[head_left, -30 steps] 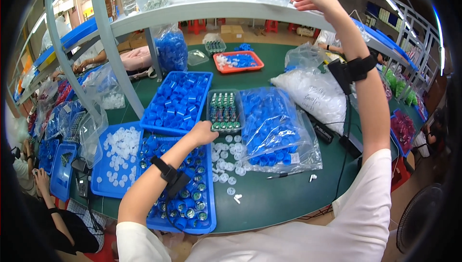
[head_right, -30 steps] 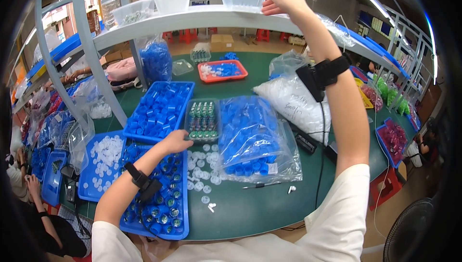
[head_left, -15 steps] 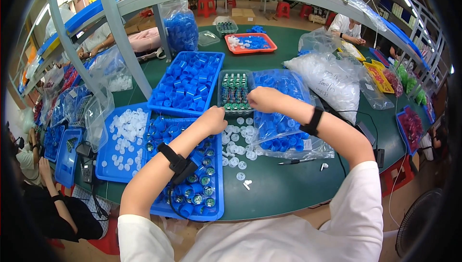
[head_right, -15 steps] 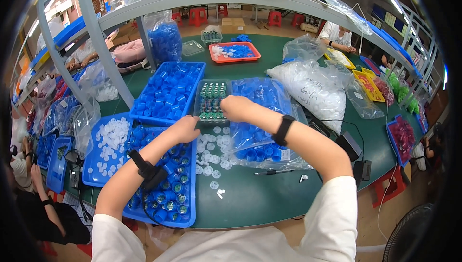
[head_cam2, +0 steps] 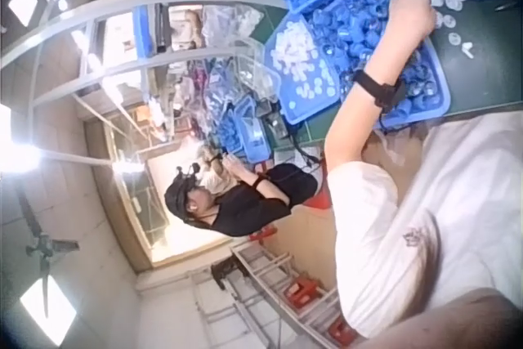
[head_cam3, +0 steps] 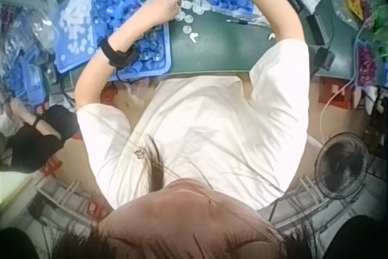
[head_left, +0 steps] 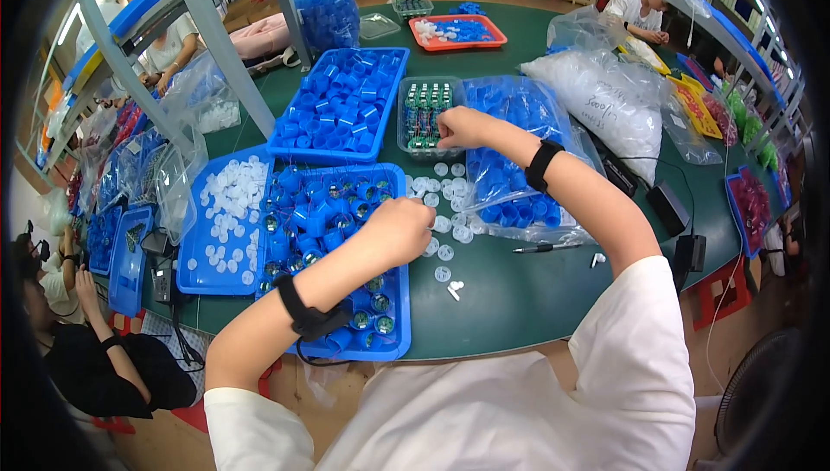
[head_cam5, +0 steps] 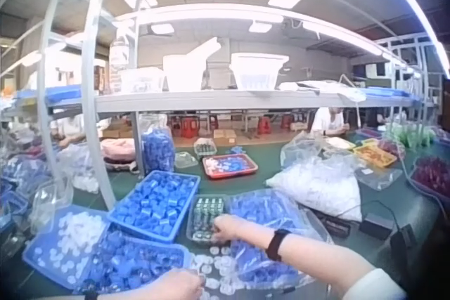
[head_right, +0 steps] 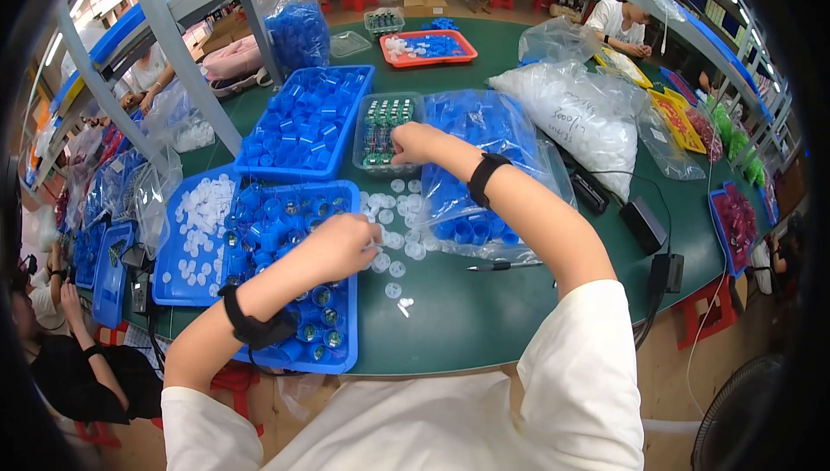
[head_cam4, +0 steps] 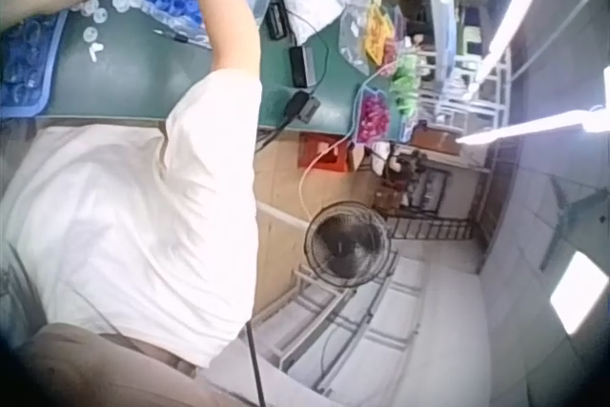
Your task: Assembling small electronic components into blue plastic housings.
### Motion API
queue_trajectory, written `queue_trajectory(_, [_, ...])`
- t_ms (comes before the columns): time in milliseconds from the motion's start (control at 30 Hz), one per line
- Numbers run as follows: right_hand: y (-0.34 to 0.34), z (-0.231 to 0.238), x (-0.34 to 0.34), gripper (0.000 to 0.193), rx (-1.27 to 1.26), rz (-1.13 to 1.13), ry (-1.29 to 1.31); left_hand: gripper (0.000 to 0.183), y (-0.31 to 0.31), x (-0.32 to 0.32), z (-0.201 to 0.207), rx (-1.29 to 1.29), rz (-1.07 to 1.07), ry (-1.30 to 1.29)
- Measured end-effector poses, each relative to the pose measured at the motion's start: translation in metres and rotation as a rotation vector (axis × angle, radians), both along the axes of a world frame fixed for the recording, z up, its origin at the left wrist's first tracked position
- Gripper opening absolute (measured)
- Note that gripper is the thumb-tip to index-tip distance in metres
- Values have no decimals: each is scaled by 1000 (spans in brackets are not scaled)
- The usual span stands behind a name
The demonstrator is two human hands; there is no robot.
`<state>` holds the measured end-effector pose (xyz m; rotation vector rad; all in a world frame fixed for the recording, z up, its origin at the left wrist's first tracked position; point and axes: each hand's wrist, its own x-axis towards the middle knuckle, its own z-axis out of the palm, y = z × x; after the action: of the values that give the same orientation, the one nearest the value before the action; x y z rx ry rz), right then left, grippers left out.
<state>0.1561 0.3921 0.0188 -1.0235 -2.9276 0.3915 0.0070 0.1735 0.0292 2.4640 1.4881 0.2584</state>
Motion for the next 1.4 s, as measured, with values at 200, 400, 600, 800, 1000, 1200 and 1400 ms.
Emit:
queue_trajectory(200, [-25,4,-14,15,274,36,-57,20,-3,14,-38,120,31,51])
queue_trajectory(400, [-13,17,-5,15,236,-44,107,24,-2,16,-26,-14,-124,75])
queue_trajectory(600, [-45,76,10,11,459,64,830,23,4,15,-25,-18,-110,88])
queue_trajectory(800, [-169,129,44,9,438,94,846,30,-11,-4,28,-110,-28,-276])
queue_trajectory(1000, [-261,120,97,13,353,-69,917,16,-97,14,115,21,35,-671])
queue_trajectory(1200, [-301,85,110,24,169,-104,1092,29,-170,41,87,99,94,-1077])
queue_trajectory(1400, [-328,57,107,26,-42,-175,1255,47,-151,69,43,21,39,-1352])
